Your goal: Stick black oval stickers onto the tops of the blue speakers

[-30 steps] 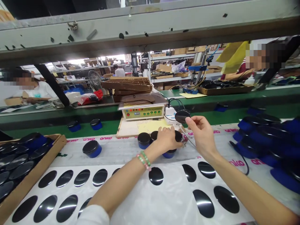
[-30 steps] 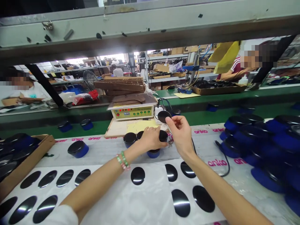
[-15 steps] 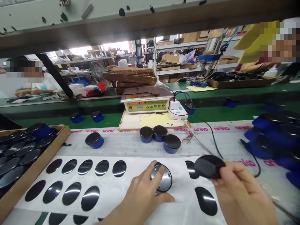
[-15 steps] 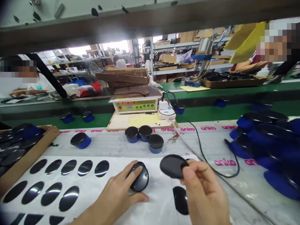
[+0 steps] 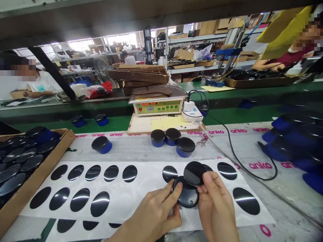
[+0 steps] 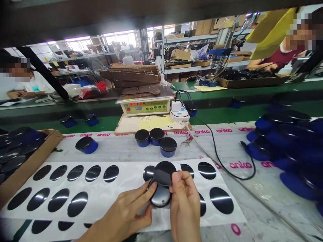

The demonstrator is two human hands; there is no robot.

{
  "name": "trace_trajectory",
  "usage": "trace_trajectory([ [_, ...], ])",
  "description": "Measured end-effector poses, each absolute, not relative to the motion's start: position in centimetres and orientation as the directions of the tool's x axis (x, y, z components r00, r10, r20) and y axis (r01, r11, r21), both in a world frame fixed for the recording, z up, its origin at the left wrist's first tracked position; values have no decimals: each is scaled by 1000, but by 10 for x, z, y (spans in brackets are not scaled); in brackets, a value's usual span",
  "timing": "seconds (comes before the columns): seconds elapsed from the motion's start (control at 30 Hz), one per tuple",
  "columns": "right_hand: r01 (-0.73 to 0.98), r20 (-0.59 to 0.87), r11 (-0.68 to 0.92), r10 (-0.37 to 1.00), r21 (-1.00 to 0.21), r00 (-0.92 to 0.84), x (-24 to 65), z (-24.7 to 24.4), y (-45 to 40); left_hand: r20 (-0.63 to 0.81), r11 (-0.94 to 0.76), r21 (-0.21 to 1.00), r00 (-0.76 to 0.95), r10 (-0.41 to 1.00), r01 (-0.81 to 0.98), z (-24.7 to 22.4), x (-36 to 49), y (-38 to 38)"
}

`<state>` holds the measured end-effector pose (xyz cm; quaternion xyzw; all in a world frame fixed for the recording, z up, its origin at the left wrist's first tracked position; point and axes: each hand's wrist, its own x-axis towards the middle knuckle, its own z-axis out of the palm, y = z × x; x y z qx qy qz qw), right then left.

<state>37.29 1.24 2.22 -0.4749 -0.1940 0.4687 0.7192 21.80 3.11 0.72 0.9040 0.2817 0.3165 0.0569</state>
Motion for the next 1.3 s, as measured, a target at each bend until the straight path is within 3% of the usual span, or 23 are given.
trace_trajectory([
  [0.17,-496,-176,132,832,-858,526,366,21,10,462,-774,395,622,633,494,10,224,29],
  [0.33,-396,-97,54,931,-917,352,377,36,19,315,-636,479,558,768,605,21,221,36],
  [0.43,-126,139,195,923,-973,358,401,48,45,357,-485,454,347,867,747,33,181,69],
  [0.5,138,308,278,899,-951,311,418,48,69,399,-292,366,134,907,883,41,141,104],
  [0.6,470,356,245,920,-848,163,430,34,100,408,-161,239,51,911,958,46,89,154],
  [0.7,557,295,194,951,-807,96,434,18,116,396,-168,189,82,914,967,45,74,180],
  [0.83,575,334,215,936,-789,108,443,15,124,377,-293,192,206,903,937,45,112,184],
  [1.0,613,383,233,916,-755,123,452,17,142,247,-593,316,539,805,741,37,186,185],
  [1.3,674,440,316,898,-668,15,454,13,148,238,-614,504,585,775,608,27,208,165],
])
